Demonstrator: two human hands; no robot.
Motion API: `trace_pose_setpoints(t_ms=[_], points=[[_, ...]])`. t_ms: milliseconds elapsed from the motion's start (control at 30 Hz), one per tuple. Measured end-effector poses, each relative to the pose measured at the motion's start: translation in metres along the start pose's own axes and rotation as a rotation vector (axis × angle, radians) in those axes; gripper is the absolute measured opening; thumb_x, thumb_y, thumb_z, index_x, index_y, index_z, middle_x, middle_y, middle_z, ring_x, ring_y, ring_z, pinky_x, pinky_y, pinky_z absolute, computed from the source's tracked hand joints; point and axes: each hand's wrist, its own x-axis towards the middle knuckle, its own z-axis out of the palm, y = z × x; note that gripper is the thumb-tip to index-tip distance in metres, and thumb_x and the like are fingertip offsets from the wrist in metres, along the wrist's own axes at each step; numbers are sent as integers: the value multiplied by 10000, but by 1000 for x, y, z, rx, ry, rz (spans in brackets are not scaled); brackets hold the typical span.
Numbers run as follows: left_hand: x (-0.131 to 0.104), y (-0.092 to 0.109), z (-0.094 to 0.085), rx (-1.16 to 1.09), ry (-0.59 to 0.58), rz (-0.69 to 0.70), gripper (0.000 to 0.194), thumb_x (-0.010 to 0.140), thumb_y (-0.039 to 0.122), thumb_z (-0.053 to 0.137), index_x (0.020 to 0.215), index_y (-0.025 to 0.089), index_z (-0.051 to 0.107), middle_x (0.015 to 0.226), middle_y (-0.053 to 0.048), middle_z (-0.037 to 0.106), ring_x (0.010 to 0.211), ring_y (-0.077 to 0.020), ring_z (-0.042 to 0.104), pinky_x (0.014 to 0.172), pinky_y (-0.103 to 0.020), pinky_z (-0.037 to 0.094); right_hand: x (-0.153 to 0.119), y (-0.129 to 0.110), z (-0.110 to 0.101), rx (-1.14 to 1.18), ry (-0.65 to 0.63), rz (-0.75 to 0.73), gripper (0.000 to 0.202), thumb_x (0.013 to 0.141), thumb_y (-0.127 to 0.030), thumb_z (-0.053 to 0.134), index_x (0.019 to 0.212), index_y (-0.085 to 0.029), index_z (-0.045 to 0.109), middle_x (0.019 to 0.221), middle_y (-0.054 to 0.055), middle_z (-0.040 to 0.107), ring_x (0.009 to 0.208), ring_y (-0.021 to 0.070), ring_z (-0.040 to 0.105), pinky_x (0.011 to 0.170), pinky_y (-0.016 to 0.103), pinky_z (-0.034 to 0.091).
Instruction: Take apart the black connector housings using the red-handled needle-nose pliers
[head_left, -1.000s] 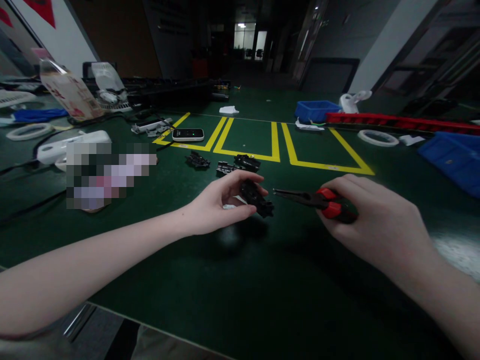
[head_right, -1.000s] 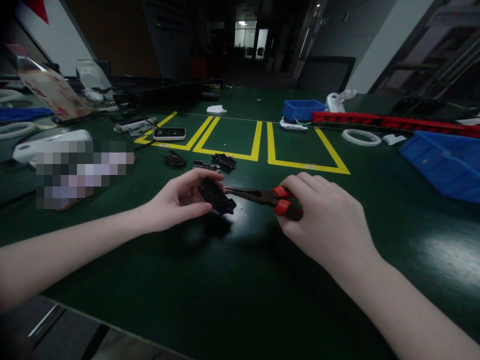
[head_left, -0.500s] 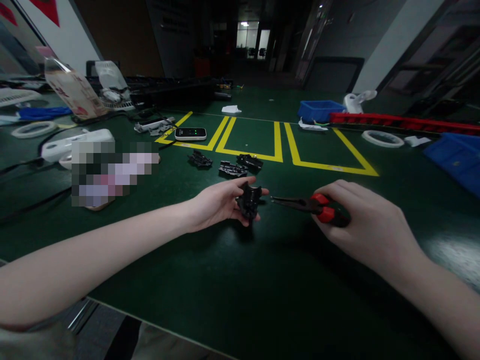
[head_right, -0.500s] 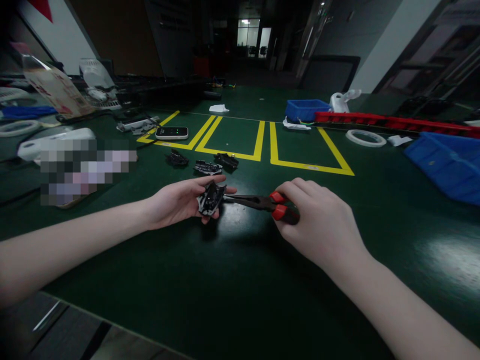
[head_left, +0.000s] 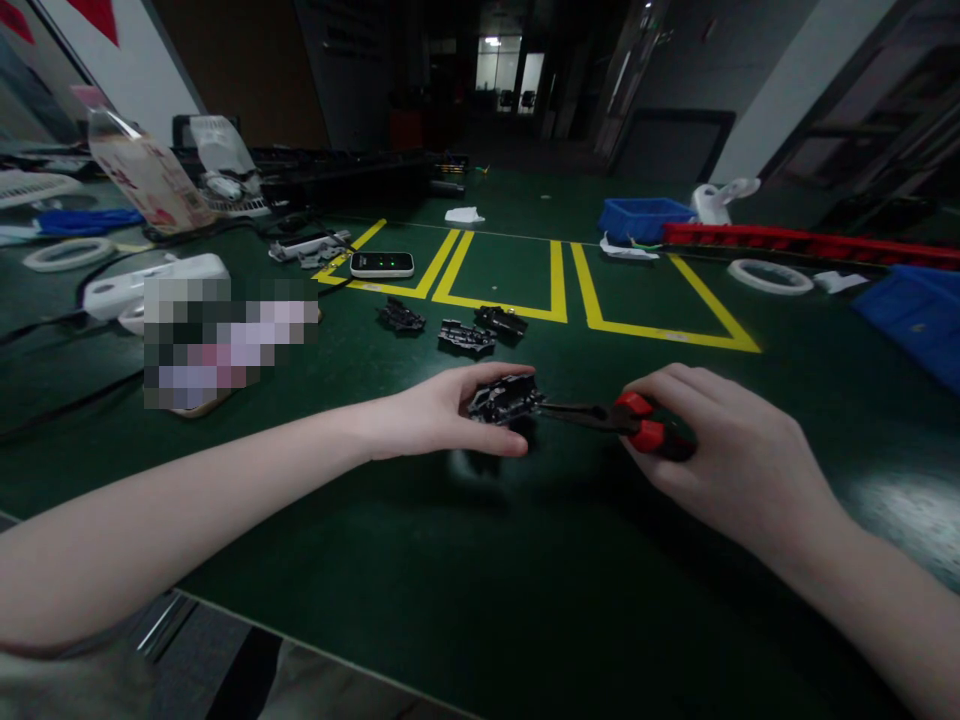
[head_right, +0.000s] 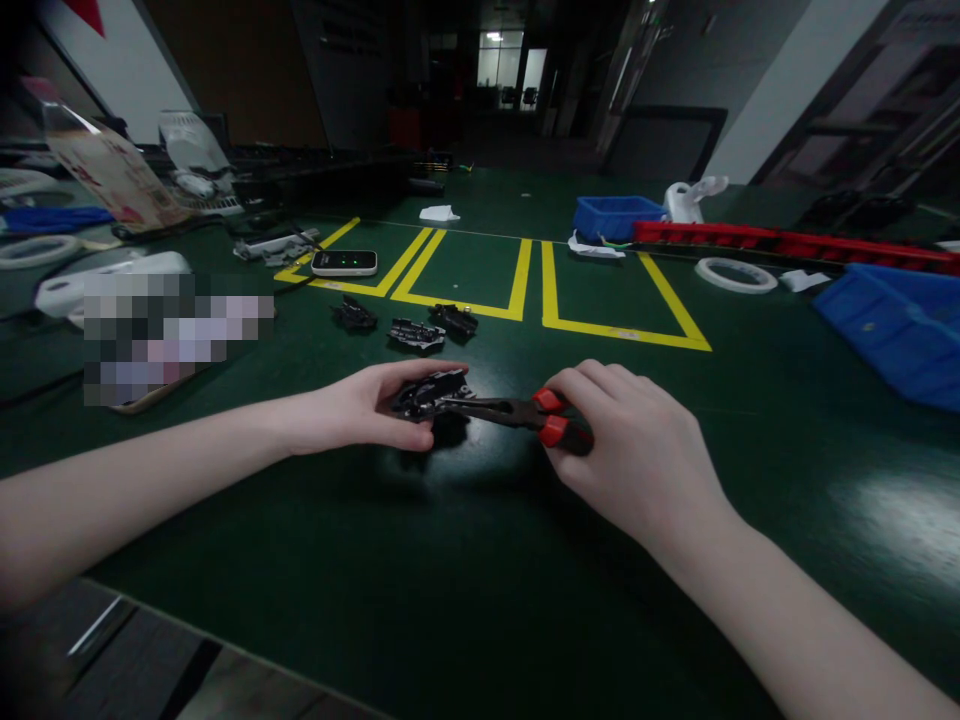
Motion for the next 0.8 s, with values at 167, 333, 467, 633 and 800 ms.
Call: trace_pose_setpoints(t_ms=[167,333,467,633,800], points=[[-3,1,8,234,-25,46,614,901,306,683,1457,206,442,1172,-99,683,773,-151,654,622,-275,528,2,-4,0,10,-3,-20,140,818,-325,576,930,-252,534,887,75,635,751,272,615,576,396,489],[-3,0,6,330,-20,163,648,839,327,764,1403,193,473,1317,-111,615,1148,-238,631,970,-401,526,2,-7,-1,24,-18,-28,201,837,-404,621,921,-236,549,875,74,638,736,262,617,575,385,487],[-4,-1,2,267,-50,158,748,795,244,794,1441,216,417,1300,-120,613,1157,-254,636,963,-414,539,2,-8,-3,22,-24,-16,160,861,-359,607,938,-239,535,889,89,637,749,270,618,585,402,497],[-6,3,3,152,-103,7,711,874,215,693,1484,250,330,1123,-108,667,604,-88,609,480,-201,474,3,-6,-2,33,-33,-22,152,862,-348,607,938,-244,526,892,89,631,757,272,617,589,410,506],[-8,6,8,203,-129,49,554,877,335,712,1374,199,510,1019,-70,684,707,-130,645,528,-204,487,1,-4,-1,42,-9,-69,179,855,-383,614,922,-235,537,875,72,627,748,263,617,574,393,497]])
